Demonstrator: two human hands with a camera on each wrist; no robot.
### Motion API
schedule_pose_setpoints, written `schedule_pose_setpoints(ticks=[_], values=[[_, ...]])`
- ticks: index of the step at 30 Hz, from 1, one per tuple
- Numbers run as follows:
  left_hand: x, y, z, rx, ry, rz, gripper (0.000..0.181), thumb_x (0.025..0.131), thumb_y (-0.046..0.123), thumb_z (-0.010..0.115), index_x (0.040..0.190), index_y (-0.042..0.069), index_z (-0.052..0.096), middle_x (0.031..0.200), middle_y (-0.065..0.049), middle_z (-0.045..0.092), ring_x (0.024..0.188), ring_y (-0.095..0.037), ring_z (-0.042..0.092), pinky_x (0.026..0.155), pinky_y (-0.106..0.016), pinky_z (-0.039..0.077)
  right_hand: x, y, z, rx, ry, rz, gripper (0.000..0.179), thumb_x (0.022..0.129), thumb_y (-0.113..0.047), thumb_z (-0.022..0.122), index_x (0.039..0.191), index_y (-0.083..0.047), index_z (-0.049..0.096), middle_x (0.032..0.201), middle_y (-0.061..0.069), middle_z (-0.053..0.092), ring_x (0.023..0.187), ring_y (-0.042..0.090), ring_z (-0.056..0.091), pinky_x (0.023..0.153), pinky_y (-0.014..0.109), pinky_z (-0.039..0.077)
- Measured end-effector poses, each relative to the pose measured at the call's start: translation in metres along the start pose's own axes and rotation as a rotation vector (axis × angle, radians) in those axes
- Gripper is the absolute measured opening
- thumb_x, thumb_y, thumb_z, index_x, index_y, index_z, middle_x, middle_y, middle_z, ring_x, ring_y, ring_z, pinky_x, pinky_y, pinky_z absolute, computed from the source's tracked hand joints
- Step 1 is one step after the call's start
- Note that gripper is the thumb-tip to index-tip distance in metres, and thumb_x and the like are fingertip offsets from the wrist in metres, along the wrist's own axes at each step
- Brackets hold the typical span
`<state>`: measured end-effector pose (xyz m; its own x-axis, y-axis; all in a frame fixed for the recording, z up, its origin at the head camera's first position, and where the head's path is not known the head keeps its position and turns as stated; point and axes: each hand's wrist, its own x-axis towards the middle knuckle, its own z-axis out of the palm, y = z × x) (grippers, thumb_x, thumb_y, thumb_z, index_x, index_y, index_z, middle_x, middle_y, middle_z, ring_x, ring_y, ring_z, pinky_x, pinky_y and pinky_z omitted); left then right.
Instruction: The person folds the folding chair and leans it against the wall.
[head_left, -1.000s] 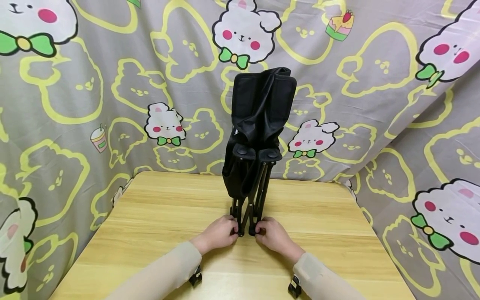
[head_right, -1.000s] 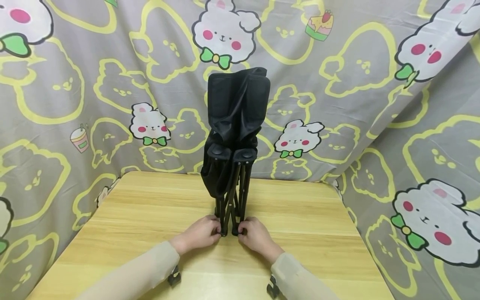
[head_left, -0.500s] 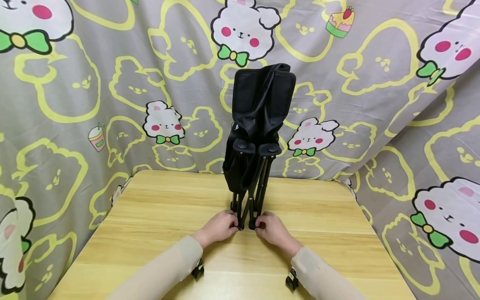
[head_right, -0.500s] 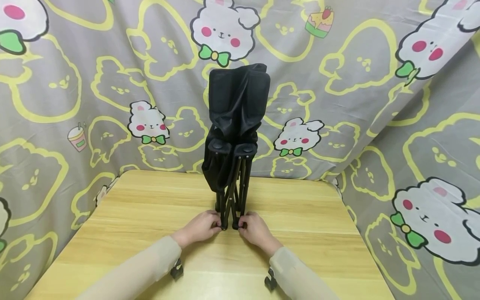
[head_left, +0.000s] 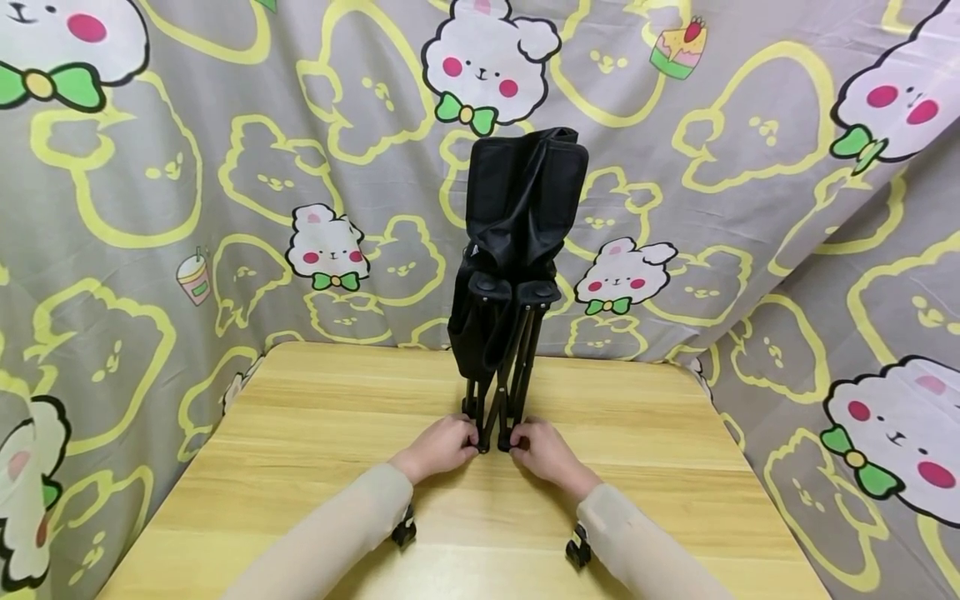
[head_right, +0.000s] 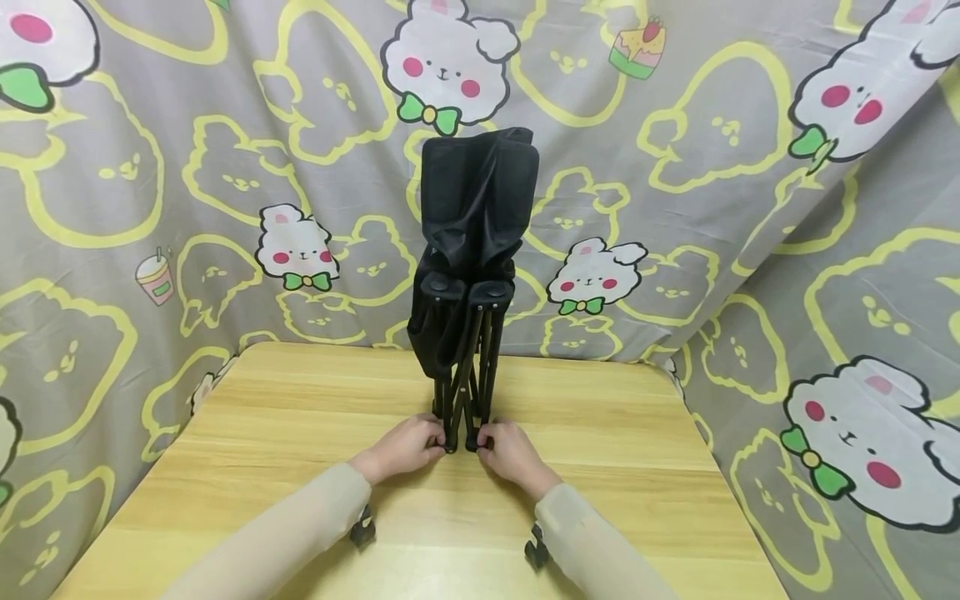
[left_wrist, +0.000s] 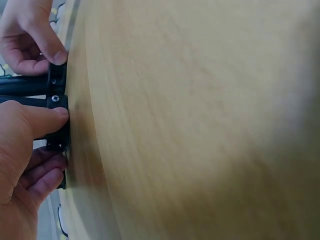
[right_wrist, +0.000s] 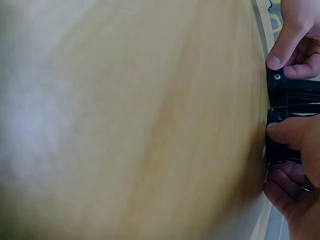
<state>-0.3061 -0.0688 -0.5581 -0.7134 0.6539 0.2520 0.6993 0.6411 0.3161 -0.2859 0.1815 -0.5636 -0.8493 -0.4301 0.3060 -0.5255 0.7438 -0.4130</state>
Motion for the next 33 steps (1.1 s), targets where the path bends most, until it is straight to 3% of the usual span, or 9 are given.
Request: schedule_pose_setpoints(ticks=[7,17,24,33], values=[[0.005,-0.003,0.0,-0.02,-0.003,-0.002,0.008,0.092,0.008,0.082,0.086,0.01,0.076,0.094,-0.001,0.07,0.089,-0.017,0.063,0.08,-0.032,0.058,0.004,0.001,-0.001,0.008,-0.012,0.0,0.009,0.085,-0.004,0.083,0.087,-0.01,0.076,0.089,0.002,0.065,0.084,0.017,0.06,0.077,0.036,0.056],[0.005,-0.001,-0.004,-0.024,-0.07,-0.042,0.003,0.098,0.009,0.079,0.095,0.008,0.079,0.105,-0.005,0.074,0.101,-0.021,0.068,0.089,-0.036,0.061,0.005,0.005,-0.003,-0.007,-0.05,-0.006,0.011,0.084,0.0,0.079,0.091,-0.009,0.077,0.09,0.002,0.065,0.082,0.017,0.06,0.077,0.037,0.057],[0.009,-0.002,-0.001,-0.011,-0.045,-0.082,0.004,0.096,0.006,0.077,0.099,0.009,0.078,0.105,-0.006,0.071,0.096,-0.022,0.069,0.086,-0.037,0.061,0.009,0.005,-0.002,-0.023,-0.036,-0.017,0.007,0.09,0.0,0.079,0.093,-0.006,0.077,0.091,0.006,0.069,0.085,0.022,0.065,0.079,0.041,0.06],[0.021,-0.008,0.001,-0.002,-0.024,-0.119,0.006,0.095,0.005,0.078,0.101,0.005,0.077,0.106,-0.009,0.073,0.1,-0.027,0.071,0.089,-0.042,0.062,0.02,0.01,0.002,-0.038,0.01,-0.003,0.009,0.088,0.003,0.08,0.092,-0.005,0.078,0.093,0.01,0.073,0.086,0.027,0.069,0.079,0.045,0.061]])
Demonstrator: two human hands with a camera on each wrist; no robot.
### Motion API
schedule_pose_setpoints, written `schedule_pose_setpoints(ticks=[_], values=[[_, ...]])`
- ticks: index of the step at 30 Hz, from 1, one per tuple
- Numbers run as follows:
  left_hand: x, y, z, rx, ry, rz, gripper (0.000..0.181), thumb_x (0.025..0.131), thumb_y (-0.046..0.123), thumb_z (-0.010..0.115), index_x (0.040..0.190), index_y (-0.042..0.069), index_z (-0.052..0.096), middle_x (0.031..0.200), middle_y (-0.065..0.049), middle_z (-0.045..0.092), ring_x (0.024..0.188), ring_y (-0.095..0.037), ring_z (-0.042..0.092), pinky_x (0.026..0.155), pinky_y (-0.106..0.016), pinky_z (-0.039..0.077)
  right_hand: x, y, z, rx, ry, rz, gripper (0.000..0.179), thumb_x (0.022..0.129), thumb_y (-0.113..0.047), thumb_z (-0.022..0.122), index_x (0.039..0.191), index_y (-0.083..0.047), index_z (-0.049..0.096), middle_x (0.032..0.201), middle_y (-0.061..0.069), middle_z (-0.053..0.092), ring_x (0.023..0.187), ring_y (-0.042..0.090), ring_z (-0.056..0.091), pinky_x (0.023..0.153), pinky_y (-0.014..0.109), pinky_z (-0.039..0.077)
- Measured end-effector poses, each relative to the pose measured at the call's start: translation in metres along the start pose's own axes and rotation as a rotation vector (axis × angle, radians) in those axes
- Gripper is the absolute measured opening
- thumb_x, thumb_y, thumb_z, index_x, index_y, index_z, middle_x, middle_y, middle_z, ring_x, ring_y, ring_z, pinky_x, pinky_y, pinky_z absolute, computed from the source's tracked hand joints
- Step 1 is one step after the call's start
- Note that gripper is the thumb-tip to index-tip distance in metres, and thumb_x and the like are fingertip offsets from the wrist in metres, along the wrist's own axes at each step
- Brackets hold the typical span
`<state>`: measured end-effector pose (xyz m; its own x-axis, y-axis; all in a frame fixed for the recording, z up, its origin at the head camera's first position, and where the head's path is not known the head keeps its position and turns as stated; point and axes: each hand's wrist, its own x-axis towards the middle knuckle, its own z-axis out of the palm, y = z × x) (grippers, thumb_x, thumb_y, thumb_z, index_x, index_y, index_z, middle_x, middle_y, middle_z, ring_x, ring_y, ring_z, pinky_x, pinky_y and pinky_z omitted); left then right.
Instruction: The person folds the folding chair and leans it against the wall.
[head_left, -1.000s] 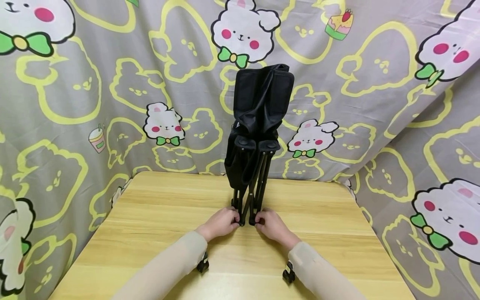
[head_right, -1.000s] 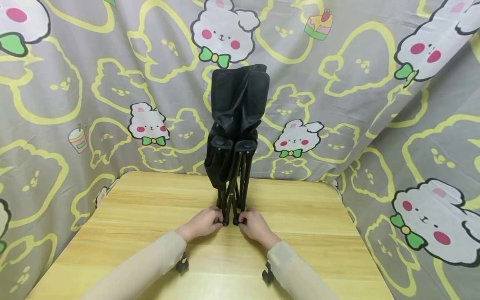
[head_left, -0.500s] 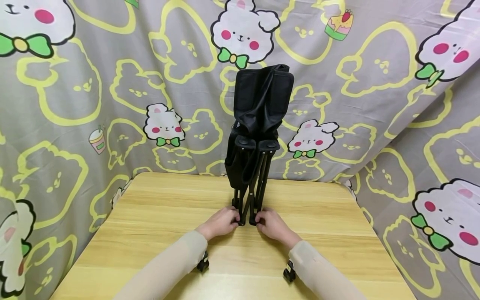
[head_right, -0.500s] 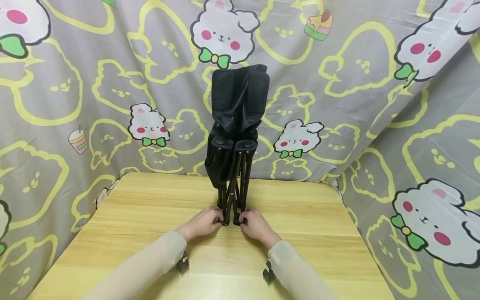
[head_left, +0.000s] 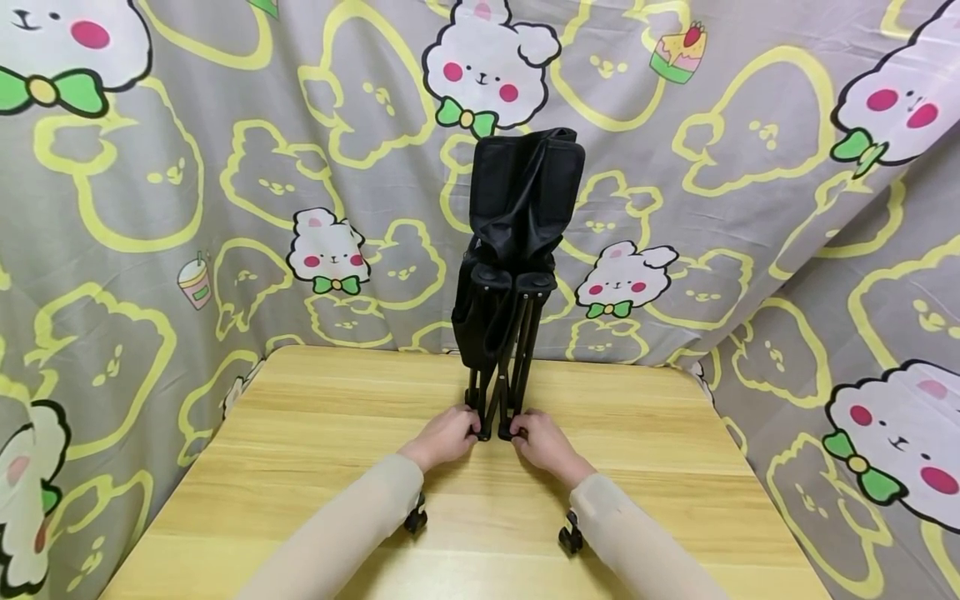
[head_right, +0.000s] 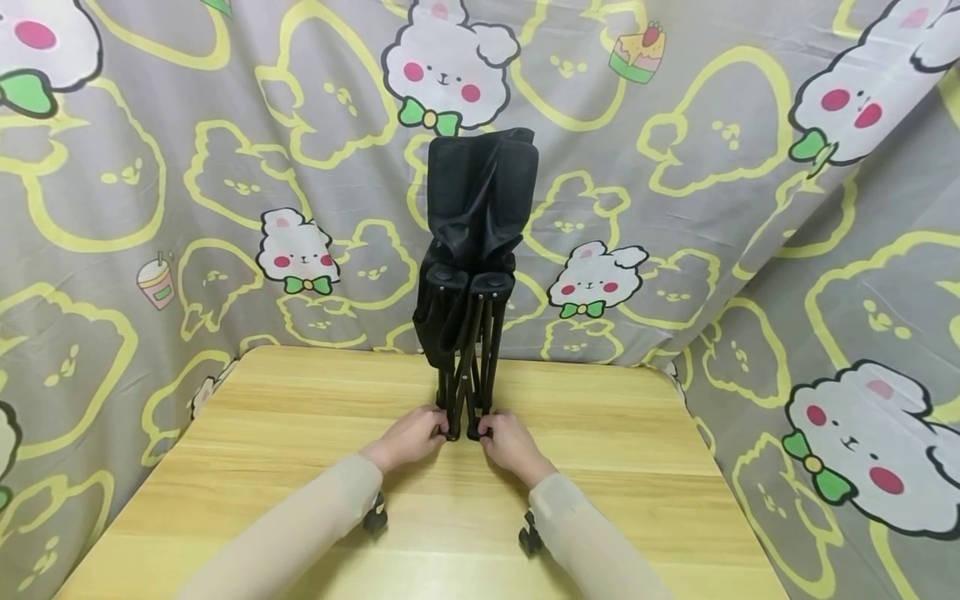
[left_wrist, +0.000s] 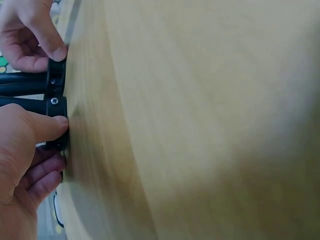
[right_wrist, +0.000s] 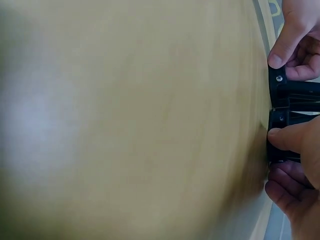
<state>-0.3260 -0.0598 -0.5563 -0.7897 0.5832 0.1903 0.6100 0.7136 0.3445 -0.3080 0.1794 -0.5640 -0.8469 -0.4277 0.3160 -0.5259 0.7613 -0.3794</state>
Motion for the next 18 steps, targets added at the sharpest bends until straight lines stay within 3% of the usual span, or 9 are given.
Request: schedule_pose_setpoints(ticks=[9,18], values=[[0.012,-0.01,0.003,-0.004,0.047,0.02,0.005,0.092,0.004,0.077,0.096,0.004,0.075,0.1,-0.011,0.072,0.097,-0.03,0.07,0.087,-0.05,0.061,0.013,0.007,0.003,0.001,-0.004,0.047,0.01,0.087,0.003,0.08,0.092,-0.006,0.078,0.093,0.009,0.072,0.087,0.027,0.068,0.082,0.047,0.061],[0.027,-0.012,-0.001,-0.029,0.001,-0.061,0.006,0.095,0.003,0.078,0.101,0.005,0.077,0.107,-0.013,0.074,0.105,-0.032,0.071,0.092,-0.047,0.061,0.027,0.013,0.004,0.023,-0.008,0.113,0.008,0.091,0.003,0.078,0.095,-0.004,0.079,0.099,0.013,0.075,0.094,0.032,0.071,0.088,0.05,0.061]])
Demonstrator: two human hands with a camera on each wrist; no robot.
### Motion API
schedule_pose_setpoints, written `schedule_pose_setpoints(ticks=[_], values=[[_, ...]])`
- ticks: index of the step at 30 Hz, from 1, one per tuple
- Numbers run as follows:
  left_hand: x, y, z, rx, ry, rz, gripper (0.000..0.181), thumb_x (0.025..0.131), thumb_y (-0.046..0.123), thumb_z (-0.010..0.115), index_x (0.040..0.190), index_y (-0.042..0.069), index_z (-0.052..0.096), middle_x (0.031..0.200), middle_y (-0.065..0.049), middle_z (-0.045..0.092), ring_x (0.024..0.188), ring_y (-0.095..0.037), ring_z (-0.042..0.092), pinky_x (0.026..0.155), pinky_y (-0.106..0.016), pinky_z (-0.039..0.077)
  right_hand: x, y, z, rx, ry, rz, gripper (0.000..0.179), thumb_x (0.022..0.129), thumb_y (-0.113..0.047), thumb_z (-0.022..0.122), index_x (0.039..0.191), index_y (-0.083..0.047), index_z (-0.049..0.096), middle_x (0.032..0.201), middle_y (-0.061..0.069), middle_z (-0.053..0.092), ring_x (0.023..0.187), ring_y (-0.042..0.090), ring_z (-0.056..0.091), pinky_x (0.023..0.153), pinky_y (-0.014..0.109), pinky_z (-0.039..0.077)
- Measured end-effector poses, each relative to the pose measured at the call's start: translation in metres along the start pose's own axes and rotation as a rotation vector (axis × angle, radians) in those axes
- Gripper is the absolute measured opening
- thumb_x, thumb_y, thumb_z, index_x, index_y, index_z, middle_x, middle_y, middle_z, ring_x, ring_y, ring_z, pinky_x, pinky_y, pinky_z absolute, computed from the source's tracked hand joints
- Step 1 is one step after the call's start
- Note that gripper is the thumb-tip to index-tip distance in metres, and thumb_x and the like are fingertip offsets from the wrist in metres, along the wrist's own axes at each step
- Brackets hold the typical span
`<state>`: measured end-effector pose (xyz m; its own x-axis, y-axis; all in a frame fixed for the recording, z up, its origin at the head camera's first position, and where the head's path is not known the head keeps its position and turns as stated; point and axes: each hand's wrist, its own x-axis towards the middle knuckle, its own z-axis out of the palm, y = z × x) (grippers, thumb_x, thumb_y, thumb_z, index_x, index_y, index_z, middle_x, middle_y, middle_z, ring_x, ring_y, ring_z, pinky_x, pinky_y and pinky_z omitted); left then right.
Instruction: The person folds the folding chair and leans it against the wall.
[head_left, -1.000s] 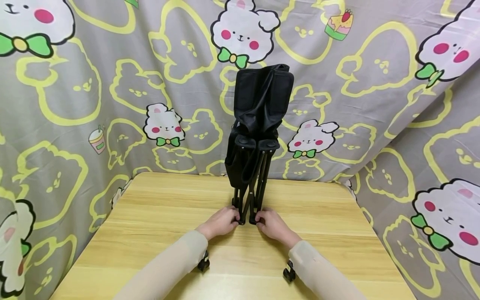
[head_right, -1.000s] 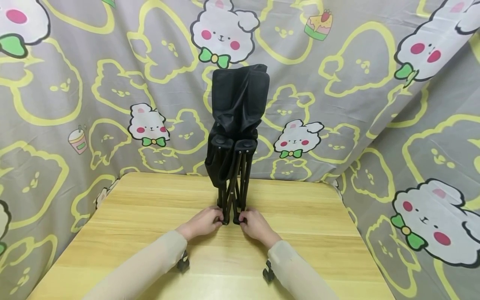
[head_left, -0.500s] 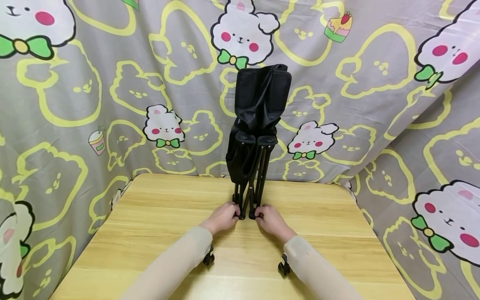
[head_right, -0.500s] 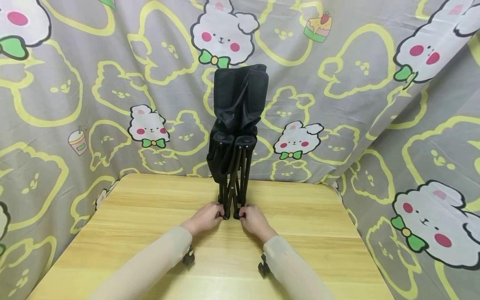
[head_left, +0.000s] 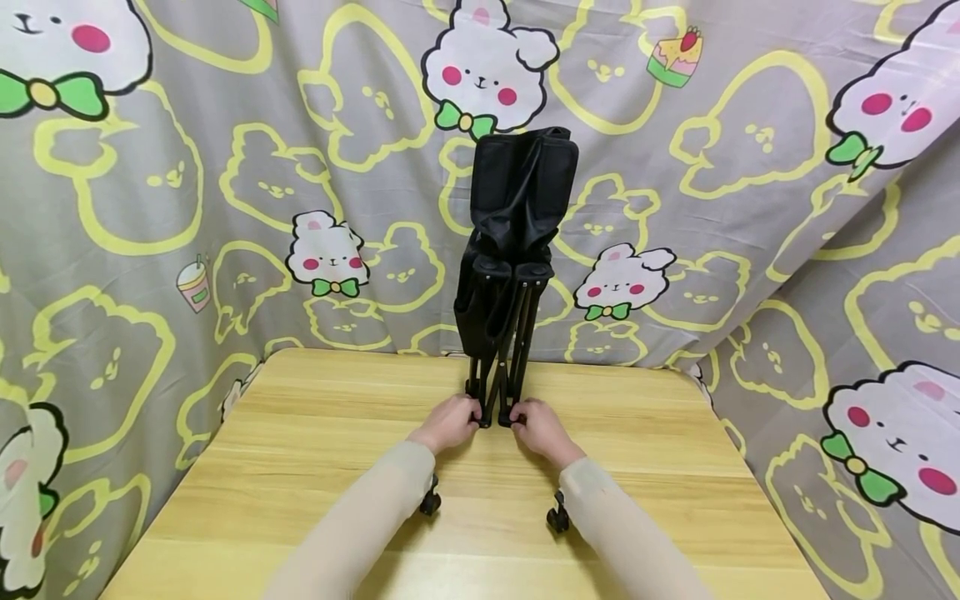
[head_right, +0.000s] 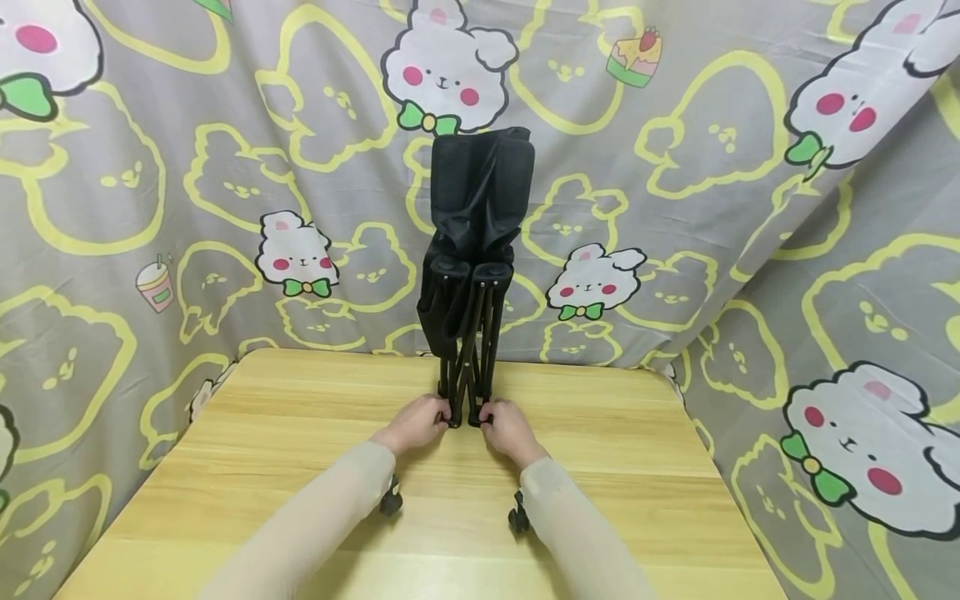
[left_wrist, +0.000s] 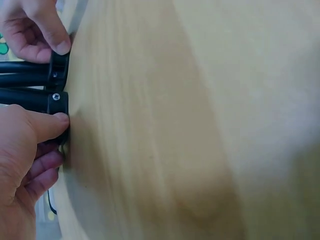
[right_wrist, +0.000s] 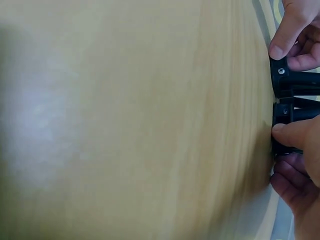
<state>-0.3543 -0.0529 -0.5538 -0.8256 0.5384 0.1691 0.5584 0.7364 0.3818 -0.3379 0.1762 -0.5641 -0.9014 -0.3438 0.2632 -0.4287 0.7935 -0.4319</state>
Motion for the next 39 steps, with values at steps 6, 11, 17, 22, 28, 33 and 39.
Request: schedule_pose_setpoints(ticks=[6,11,17,22,28,33,39], values=[[0.01,-0.005,-0.002,0.034,-0.015,-0.037,0.007,0.095,0.005,0.078,0.101,0.008,0.077,0.109,-0.01,0.076,0.108,-0.029,0.072,0.095,-0.045,0.061,0.009,0.002,0.003,0.01,0.011,0.032,0.006,0.093,0.001,0.078,0.096,-0.004,0.081,0.1,0.013,0.076,0.093,0.031,0.073,0.088,0.049,0.062],[0.013,-0.006,-0.005,0.014,-0.001,-0.068,0.007,0.096,0.006,0.078,0.103,0.008,0.077,0.11,-0.011,0.076,0.107,-0.03,0.072,0.096,-0.046,0.06,0.015,0.004,0.005,0.016,0.029,0.04,0.007,0.092,0.001,0.078,0.095,-0.004,0.081,0.1,0.014,0.076,0.094,0.032,0.073,0.088,0.05,0.062],[0.014,-0.005,-0.006,-0.02,0.002,-0.113,0.005,0.098,0.007,0.077,0.102,0.009,0.077,0.11,-0.012,0.076,0.108,-0.032,0.072,0.096,-0.049,0.059,0.019,0.003,0.003,0.034,0.036,0.063,0.007,0.091,0.002,0.077,0.095,-0.003,0.08,0.099,0.014,0.076,0.094,0.034,0.073,0.089,0.052,0.061],[0.018,-0.004,-0.005,0.013,0.028,-0.134,0.006,0.097,0.007,0.078,0.102,0.009,0.076,0.111,-0.011,0.076,0.109,-0.032,0.072,0.096,-0.049,0.059,0.022,0.002,0.004,0.046,0.036,0.107,0.006,0.093,0.001,0.077,0.096,-0.004,0.08,0.102,0.014,0.075,0.096,0.034,0.072,0.09,0.051,0.061],[0.02,0.0,-0.006,0.031,0.039,-0.167,0.004,0.097,0.007,0.077,0.099,0.009,0.074,0.109,-0.01,0.075,0.108,-0.032,0.071,0.092,-0.05,0.059,0.025,0.001,0.005,0.053,0.049,0.14,0.006,0.093,0.002,0.077,0.096,-0.004,0.079,0.103,0.016,0.076,0.099,0.035,0.072,0.092,0.052,0.061],[0.021,0.003,-0.006,0.028,0.044,-0.196,0.004,0.098,0.009,0.077,0.099,0.011,0.073,0.109,-0.009,0.074,0.108,-0.032,0.07,0.091,-0.051,0.057,0.028,0.002,0.007,0.056,0.07,0.155,0.007,0.092,0.003,0.076,0.094,-0.003,0.079,0.103,0.017,0.077,0.101,0.037,0.073,0.095,0.053,0.06],[0.025,-0.002,0.004,0.017,0.059,-0.203,0.005,0.098,0.01,0.077,0.102,0.012,0.076,0.114,-0.01,0.076,0.112,-0.034,0.071,0.095,-0.053,0.057,0.028,0.007,0.008,0.071,0.086,0.164,0.006,0.089,0.003,0.077,0.093,-0.002,0.079,0.102,0.017,0.078,0.102,0.038,0.074,0.097,0.053,0.06]])
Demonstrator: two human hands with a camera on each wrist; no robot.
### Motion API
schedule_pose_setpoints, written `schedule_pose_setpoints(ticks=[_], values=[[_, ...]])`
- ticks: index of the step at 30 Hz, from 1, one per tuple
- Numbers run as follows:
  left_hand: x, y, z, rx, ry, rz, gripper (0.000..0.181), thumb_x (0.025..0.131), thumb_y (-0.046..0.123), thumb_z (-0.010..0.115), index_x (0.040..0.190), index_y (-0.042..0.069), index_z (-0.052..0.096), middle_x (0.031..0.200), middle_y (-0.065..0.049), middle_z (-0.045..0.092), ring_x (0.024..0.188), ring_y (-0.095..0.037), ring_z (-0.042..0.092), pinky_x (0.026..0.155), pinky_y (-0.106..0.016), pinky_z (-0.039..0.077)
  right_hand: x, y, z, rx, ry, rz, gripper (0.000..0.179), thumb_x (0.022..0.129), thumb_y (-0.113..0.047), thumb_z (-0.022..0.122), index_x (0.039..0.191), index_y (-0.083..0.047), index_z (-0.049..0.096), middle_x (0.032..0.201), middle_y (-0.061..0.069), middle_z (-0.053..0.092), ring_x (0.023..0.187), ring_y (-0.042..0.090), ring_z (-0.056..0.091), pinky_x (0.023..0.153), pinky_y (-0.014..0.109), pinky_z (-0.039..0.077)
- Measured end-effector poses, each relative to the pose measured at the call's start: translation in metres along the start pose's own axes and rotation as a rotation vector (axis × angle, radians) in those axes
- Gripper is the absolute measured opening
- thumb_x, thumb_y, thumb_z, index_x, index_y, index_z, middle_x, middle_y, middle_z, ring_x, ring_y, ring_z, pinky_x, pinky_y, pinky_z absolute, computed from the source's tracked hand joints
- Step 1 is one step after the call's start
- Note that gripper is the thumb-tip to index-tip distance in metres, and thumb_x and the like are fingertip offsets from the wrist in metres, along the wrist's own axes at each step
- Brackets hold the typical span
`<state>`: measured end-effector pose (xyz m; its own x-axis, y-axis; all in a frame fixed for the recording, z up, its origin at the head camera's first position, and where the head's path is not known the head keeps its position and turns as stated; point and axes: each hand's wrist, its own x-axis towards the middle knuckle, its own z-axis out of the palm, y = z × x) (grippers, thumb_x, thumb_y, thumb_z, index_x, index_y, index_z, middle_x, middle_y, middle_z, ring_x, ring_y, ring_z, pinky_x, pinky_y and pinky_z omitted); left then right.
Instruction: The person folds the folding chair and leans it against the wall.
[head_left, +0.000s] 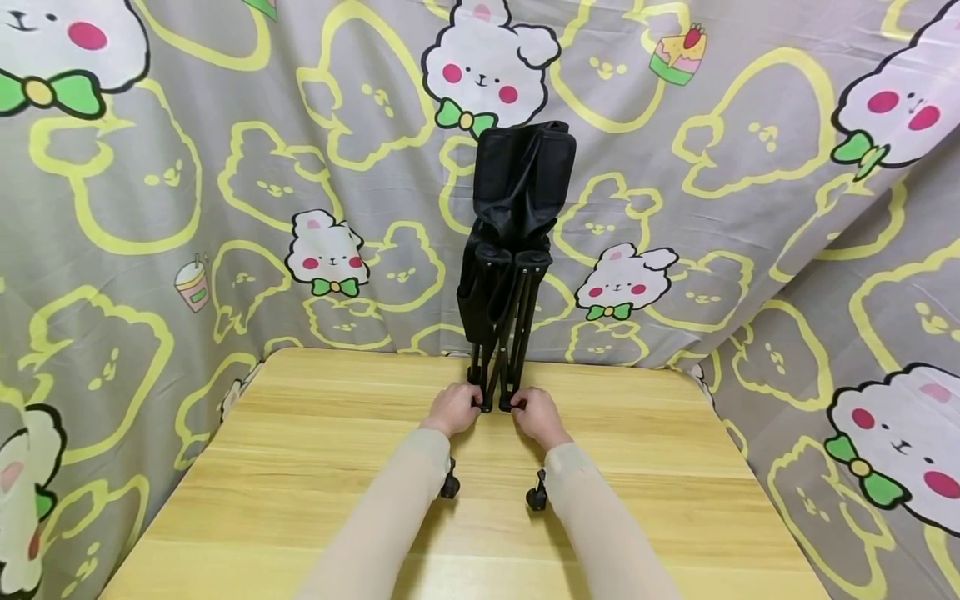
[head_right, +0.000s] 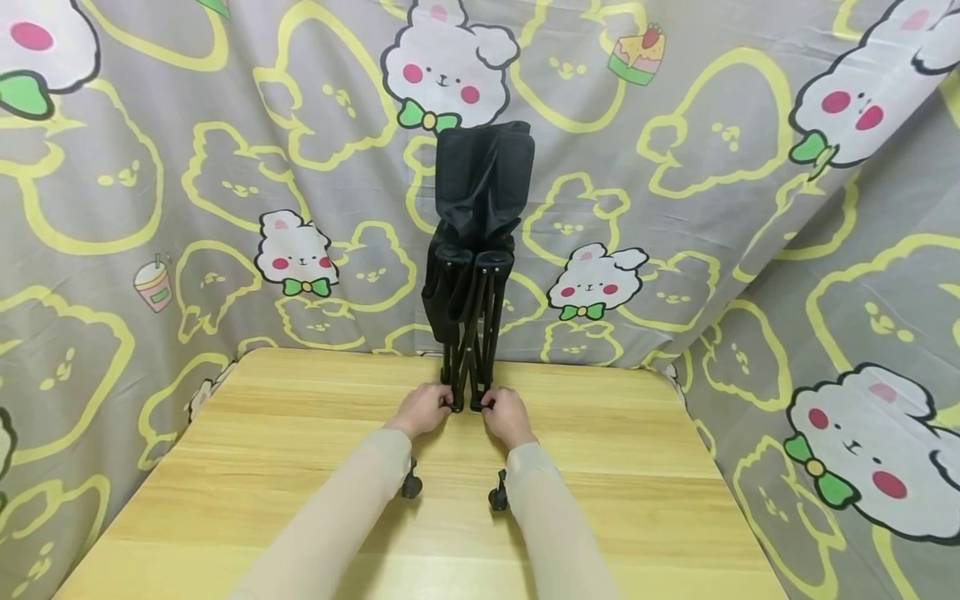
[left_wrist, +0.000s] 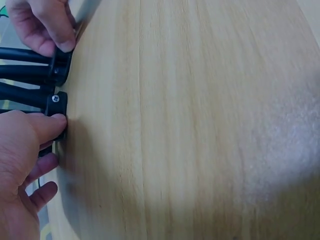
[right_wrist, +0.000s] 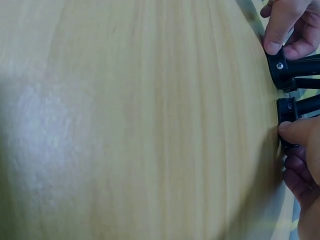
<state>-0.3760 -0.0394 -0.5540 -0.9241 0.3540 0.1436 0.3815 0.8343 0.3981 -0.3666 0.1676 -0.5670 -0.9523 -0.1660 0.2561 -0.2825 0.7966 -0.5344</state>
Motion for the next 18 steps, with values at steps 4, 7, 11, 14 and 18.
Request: schedule_pose_setpoints(ticks=[4,7,11,14,18], values=[[0.0024,-0.0017,0.0038,0.011,0.006,0.001,0.005,0.098,0.011,0.078,0.102,0.013,0.076,0.113,-0.009,0.077,0.112,-0.033,0.071,0.095,-0.053,0.058,0.0009,0.004,0.0023,-0.012,0.008,-0.007,0.007,0.088,0.003,0.078,0.092,-0.003,0.079,0.1,0.016,0.079,0.099,0.036,0.074,0.095,0.053,0.061],[0.0018,0.0005,0.0023,0.026,0.0,-0.004,0.005,0.099,0.012,0.078,0.103,0.014,0.077,0.114,-0.008,0.077,0.112,-0.032,0.07,0.097,-0.051,0.057,0.0012,0.0047,0.0019,-0.014,-0.002,-0.002,0.006,0.089,0.002,0.077,0.092,-0.003,0.078,0.1,0.015,0.079,0.099,0.036,0.074,0.094,0.053,0.061],[-0.0018,0.0025,-0.0003,0.022,-0.017,-0.004,0.005,0.1,0.013,0.078,0.104,0.014,0.077,0.115,-0.009,0.077,0.114,-0.033,0.069,0.1,-0.052,0.056,-0.0005,0.0044,0.0009,-0.019,-0.021,0.003,0.006,0.091,0.002,0.077,0.093,-0.004,0.078,0.102,0.016,0.078,0.1,0.036,0.074,0.093,0.052,0.061],[-0.0033,0.0022,-0.0022,0.01,-0.029,0.004,0.005,0.1,0.013,0.077,0.105,0.012,0.077,0.114,-0.01,0.076,0.115,-0.034,0.07,0.101,-0.052,0.056,-0.0022,0.0047,0.0005,-0.019,-0.037,0.009,0.007,0.092,0.002,0.078,0.096,-0.004,0.078,0.105,0.016,0.078,0.1,0.035,0.074,0.092,0.052,0.061],[-0.0023,-0.0016,-0.0029,-0.005,-0.023,0.014,0.009,0.099,0.013,0.078,0.107,0.01,0.077,0.114,-0.011,0.076,0.114,-0.034,0.07,0.1,-0.051,0.057,-0.0038,0.0049,0.0001,-0.012,-0.054,0.021,0.009,0.093,0.0,0.079,0.101,-0.004,0.079,0.109,0.016,0.078,0.102,0.034,0.073,0.094,0.052,0.061]])
